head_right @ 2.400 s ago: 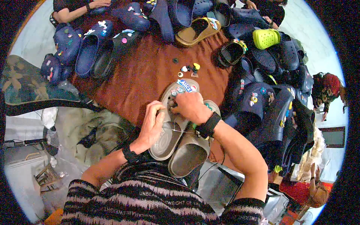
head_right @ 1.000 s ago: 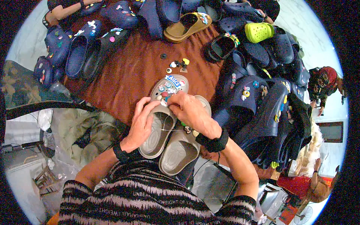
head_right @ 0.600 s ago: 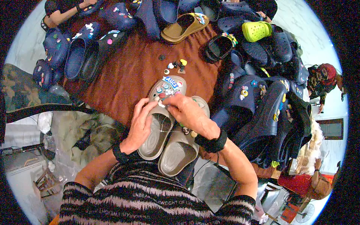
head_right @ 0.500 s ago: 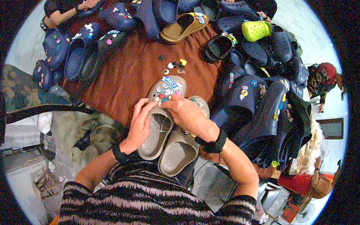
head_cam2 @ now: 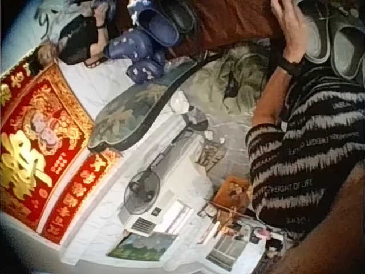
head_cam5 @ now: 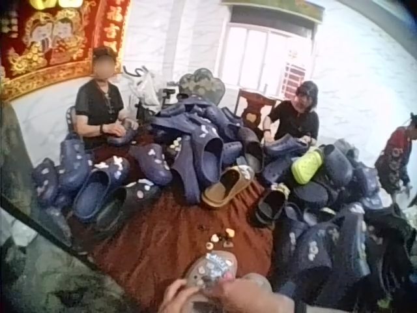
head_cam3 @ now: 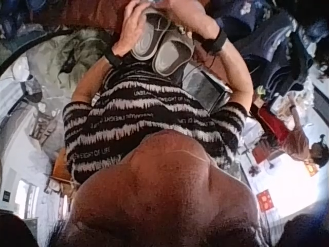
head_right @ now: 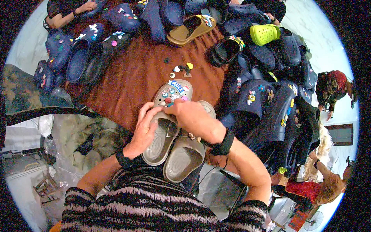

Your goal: Attaching decorative charms to the holes of a foam clog shoe.

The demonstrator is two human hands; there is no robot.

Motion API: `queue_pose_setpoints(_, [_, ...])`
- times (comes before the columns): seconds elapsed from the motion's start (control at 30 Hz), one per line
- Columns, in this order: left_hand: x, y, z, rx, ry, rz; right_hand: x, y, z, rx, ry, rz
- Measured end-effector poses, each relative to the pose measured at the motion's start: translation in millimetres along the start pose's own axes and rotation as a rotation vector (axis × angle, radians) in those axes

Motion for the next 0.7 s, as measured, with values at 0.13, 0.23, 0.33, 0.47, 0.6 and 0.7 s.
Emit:
queue_pose_setpoints(0.13, [-3.4,-6.1,7.8,0.025,0.038,0.051,-45.1,-14.8,-18.7,-0.158,-0.011,-0.384])
queue_pose_setpoints(0.23, [-0.6,-8.1,14.5,0.054,0.056,0.114,-92.4,-21.0,-36.6,-0.365,0.021,-0.236])
queue_pose_setpoints(0.33, [6.3,-7.5,20.2,-0.018,0.008,0.155,-140.0,-16.8,-55.7,-0.381,0.149,-0.169])
queue_pose_setpoints(0.47, [14.2,-3.4,22.6,-0.03,-0.056,0.2,-179.8,-1.7,-86.8,-0.465,0.251,-0.063])
queue_pose_setpoints(0.6, [15.3,-2.8,21.7,-0.039,-0.026,0.158,-191.9,6.6,-96.9,-0.312,0.246,0.103])
queue_pose_setpoints(0.7, [14.6,-2.5,21.3,-0.046,-0.01,0.157,-191.3,5.1,-91.7,-0.359,0.192,0.13])
Point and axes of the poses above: each hand's wrist, its own z-axis away from the middle knuckle, its own y-axis out of the palm, x = y × z, the point moved 2 cm from there along -z, towards the middle knuckle, and after that the axes turned 7 degrees about -y, right-handed, at the moved point
